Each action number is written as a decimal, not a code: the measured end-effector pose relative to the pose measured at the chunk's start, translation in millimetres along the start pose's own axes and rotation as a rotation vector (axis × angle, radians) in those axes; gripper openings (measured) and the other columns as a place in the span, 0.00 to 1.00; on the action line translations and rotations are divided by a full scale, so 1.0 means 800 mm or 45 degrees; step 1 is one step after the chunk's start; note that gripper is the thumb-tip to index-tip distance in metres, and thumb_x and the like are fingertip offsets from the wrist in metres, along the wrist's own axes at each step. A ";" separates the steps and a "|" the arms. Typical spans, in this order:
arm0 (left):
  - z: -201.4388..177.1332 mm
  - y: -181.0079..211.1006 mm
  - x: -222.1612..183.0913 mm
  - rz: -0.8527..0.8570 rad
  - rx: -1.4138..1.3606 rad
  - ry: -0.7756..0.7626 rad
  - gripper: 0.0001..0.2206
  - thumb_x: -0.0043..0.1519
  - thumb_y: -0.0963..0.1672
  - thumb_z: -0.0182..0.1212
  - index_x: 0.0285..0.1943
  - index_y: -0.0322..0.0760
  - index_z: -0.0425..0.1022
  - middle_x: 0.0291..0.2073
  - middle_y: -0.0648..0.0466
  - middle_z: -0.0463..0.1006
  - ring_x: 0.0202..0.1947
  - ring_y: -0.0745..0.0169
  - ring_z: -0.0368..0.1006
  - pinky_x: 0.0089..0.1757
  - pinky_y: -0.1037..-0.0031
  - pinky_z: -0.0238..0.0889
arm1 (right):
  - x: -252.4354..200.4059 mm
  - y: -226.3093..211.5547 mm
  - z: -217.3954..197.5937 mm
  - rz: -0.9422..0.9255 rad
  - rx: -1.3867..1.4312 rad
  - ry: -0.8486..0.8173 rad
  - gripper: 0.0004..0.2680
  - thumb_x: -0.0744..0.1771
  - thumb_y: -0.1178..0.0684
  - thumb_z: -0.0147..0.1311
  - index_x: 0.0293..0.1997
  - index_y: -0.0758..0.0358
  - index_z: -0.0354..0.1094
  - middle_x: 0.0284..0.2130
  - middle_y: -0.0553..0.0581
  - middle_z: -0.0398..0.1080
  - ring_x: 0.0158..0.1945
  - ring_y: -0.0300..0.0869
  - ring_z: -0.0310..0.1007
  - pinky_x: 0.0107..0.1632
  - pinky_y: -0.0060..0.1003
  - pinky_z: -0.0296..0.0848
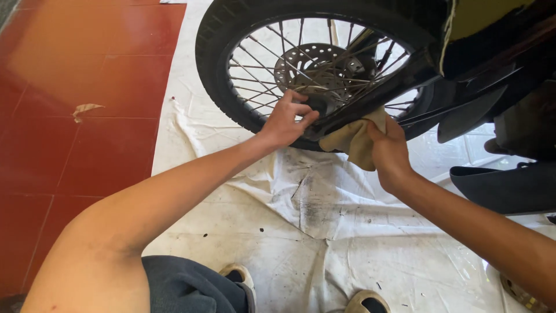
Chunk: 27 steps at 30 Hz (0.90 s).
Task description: The person sits on the floor and uses a cloth to wipe the front wheel, spokes, and brake disc of a motorcycle. They rotate the wheel to access different areas and continue wiping the components.
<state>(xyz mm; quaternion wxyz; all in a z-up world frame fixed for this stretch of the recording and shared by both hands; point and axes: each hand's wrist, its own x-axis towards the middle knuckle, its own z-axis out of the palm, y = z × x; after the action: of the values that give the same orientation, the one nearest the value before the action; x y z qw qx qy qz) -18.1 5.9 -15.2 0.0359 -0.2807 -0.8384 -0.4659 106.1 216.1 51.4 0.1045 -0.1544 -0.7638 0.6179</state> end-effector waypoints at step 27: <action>0.061 -0.044 -0.043 -0.736 -0.359 0.053 0.25 0.62 0.53 0.73 0.61 0.36 0.74 0.52 0.42 0.80 0.50 0.47 0.83 0.49 0.51 0.78 | 0.022 0.014 0.023 -0.098 -0.033 -0.112 0.08 0.73 0.54 0.41 0.54 0.59 0.67 0.41 0.50 0.66 0.48 0.40 0.64 0.54 0.45 0.65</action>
<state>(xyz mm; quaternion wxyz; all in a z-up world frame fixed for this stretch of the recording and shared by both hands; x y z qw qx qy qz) 2.3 15.3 -80.5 -0.1201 -0.0234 -0.8098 -0.5738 84.7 208.2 35.7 0.0923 -0.0989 -0.7811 0.6096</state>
